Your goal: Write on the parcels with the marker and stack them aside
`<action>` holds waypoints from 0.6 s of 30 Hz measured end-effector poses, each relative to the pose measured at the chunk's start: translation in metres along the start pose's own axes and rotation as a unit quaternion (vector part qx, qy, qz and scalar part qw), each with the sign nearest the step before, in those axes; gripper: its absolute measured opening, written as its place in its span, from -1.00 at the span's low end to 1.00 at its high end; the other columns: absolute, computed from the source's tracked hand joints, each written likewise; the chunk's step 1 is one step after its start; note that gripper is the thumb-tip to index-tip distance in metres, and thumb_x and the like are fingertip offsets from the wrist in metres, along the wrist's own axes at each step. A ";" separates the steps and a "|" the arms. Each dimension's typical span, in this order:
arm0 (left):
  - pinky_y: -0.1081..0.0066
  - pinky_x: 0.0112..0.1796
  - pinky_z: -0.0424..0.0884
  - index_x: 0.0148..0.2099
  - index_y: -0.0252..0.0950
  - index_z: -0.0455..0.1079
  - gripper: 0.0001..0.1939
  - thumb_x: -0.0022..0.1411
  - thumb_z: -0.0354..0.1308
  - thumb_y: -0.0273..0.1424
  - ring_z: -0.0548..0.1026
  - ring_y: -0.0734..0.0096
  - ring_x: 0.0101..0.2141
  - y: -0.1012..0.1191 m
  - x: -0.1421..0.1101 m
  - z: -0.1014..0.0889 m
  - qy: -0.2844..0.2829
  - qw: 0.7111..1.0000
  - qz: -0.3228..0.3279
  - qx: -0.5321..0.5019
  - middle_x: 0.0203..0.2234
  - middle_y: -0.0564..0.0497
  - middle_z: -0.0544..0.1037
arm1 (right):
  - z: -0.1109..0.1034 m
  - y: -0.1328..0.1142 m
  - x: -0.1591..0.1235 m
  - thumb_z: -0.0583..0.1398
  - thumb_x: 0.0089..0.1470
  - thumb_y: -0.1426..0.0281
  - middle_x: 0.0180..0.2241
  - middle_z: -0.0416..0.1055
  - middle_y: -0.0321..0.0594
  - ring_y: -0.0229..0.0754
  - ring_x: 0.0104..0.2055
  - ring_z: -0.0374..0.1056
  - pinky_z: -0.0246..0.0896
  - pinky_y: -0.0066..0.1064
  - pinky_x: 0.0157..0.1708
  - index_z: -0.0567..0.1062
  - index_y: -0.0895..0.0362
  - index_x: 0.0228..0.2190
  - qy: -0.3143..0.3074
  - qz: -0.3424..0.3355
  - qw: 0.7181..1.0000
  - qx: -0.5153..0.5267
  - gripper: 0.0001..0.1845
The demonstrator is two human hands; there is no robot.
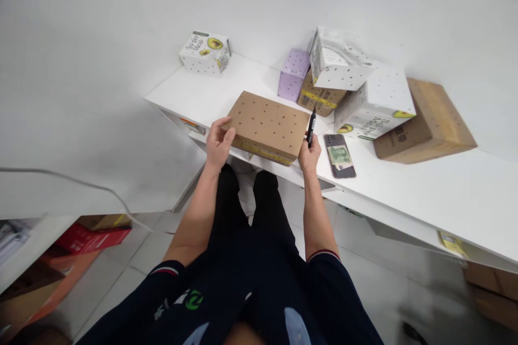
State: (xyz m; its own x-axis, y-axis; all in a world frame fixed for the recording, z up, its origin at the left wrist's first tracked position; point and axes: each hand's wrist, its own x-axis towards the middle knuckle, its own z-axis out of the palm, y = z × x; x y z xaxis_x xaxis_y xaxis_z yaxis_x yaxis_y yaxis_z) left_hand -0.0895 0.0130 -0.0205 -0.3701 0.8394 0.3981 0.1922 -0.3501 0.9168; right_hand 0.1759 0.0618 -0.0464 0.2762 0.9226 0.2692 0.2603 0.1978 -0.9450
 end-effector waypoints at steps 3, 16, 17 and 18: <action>0.22 -0.03 0.47 0.07 -0.14 0.39 -0.44 0.21 0.16 0.12 0.53 0.24 -0.10 0.004 -0.003 0.003 0.006 1.000 -0.002 0.015 -0.09 -0.08 0.53 | 0.000 0.002 0.000 0.08 0.00 0.23 -0.46 0.34 -0.35 -0.28 -0.44 0.22 0.22 -0.43 -0.36 0.47 0.16 -0.18 0.005 0.024 0.999 0.031 -0.61; 0.24 0.08 0.40 0.22 -0.13 0.27 -0.43 0.32 0.05 0.07 0.47 0.21 0.09 0.001 -0.011 0.013 0.022 0.997 0.020 0.068 0.14 -0.16 0.43 | -0.001 0.009 0.001 0.09 0.03 0.30 -0.36 0.44 -0.28 -0.24 -0.34 0.27 0.24 -0.40 -0.26 0.49 0.16 -0.24 -0.033 -0.018 0.999 -0.022 -0.70; 0.24 0.08 0.40 0.22 -0.13 0.27 -0.43 0.32 0.04 0.07 0.47 0.21 0.10 0.001 -0.011 0.013 0.020 0.997 0.021 0.072 0.15 -0.15 0.43 | -0.001 0.007 0.001 0.09 0.04 0.29 -0.37 0.44 -0.28 -0.24 -0.34 0.27 0.24 -0.39 -0.25 0.48 0.16 -0.25 -0.030 -0.021 0.999 -0.031 -0.72; 0.24 0.09 0.39 0.23 -0.13 0.26 -0.43 0.33 0.04 0.07 0.45 0.20 0.12 0.000 -0.011 0.012 0.018 0.997 0.024 0.075 0.15 -0.16 0.43 | -0.001 0.005 0.000 0.09 0.04 0.29 -0.37 0.44 -0.28 -0.23 -0.34 0.27 0.24 -0.39 -0.24 0.48 0.15 -0.27 -0.028 -0.023 0.999 -0.038 -0.73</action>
State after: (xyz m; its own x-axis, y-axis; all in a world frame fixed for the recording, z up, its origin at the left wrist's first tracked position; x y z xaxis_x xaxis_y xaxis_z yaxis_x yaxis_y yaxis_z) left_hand -0.0748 0.0089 -0.0256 -0.3894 0.8069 0.4441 0.3434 -0.3203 0.8829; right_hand 0.1785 0.0627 -0.0512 0.2113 0.9306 0.2988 0.3406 0.2165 -0.9149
